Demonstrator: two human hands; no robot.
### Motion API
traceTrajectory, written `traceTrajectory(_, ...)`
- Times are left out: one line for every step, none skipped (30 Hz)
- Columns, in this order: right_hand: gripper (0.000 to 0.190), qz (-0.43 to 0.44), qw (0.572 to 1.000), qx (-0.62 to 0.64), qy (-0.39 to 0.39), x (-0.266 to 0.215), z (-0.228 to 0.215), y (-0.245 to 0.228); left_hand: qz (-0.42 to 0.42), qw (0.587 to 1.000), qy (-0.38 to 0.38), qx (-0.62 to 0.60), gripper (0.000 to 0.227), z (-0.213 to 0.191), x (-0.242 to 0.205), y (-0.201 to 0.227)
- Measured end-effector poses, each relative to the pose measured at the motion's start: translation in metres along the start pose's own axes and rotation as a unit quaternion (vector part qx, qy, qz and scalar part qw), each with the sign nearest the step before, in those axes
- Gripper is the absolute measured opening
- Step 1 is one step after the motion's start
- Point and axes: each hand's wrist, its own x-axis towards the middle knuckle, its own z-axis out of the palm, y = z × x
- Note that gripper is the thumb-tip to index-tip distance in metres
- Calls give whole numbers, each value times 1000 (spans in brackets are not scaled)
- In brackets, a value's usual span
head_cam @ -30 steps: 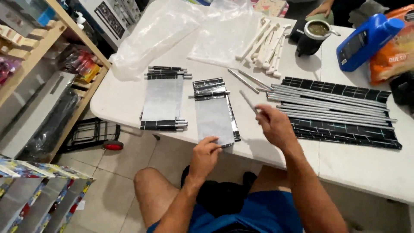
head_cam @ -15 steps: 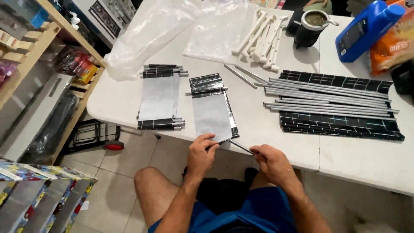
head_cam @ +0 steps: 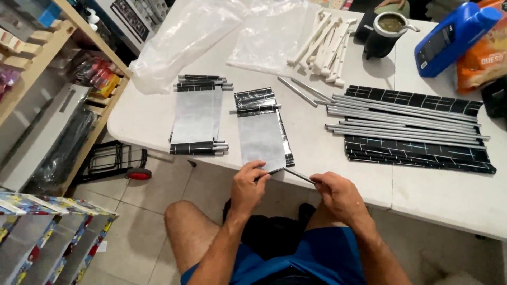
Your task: Assembling components of a portable shelving unit by inserting metal support rods into fabric sleeves.
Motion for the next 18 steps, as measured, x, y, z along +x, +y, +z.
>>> traceTrajectory(22,3,1000,2,1,0,-1,0,6,1000,1,0,6,1,1,0)
traceTrajectory(22,4,1000,2,0,0,-1,-1,4,1000,1,0,6,0,0,1)
traceTrajectory(22,4,1000,-2,-8,1,-2,-2,4,1000,0,-3,6,0,0,2)
traceTrajectory(22,4,1000,-5,-15,1,-3,-3,4,1000,-1,-7,6,0,0,3)
traceTrajectory(22,3,1000,-5,-15,2,-3,-1,4,1000,-1,-6,6,0,0,4)
traceTrajectory(22,7,1000,-8,-26,2,-4,1,6,1000,0,-8,7,0,-1,4)
traceTrajectory(23,11,999,-11,-36,3,-4,3,9,1000,1,-10,8,0,-1,5)
traceTrajectory(23,11,999,-11,-35,5,-7,3,10,1000,1,-10,8,1,0,3)
traceTrajectory(23,5,999,-13,-32,5,-9,4,16,1000,2,-2,8,2,-1,2)
traceTrajectory(24,-1,999,-15,-30,6,-11,4,21,1000,3,5,8,3,-2,0)
traceTrajectory(24,-1,999,-15,-29,6,-16,-1,21,1000,3,5,8,3,-2,-1)
traceTrajectory(24,-10,999,-28,-28,5,-21,-6,27,1000,5,6,8,3,-2,-3)
traceTrajectory(24,-19,999,-41,-26,5,-27,-11,34,999,6,6,7,4,-2,-4)
traceTrajectory(24,-18,999,-41,-25,5,-26,-9,35,999,5,6,7,5,-2,-5)
traceTrajectory(23,-26,998,-60,-17,4,-25,-6,41,999,7,11,7,5,-2,-5)
traceTrajectory(23,-34,996,-79,-9,3,-23,-4,46,999,8,15,7,5,-2,-6)
traceTrajectory(23,-34,996,-79,-9,3,-22,-3,46,999,8,15,7,5,-2,-6)
traceTrajectory(21,-40,997,-67,-6,2,-21,-3,51,998,13,16,7,6,-2,-6)
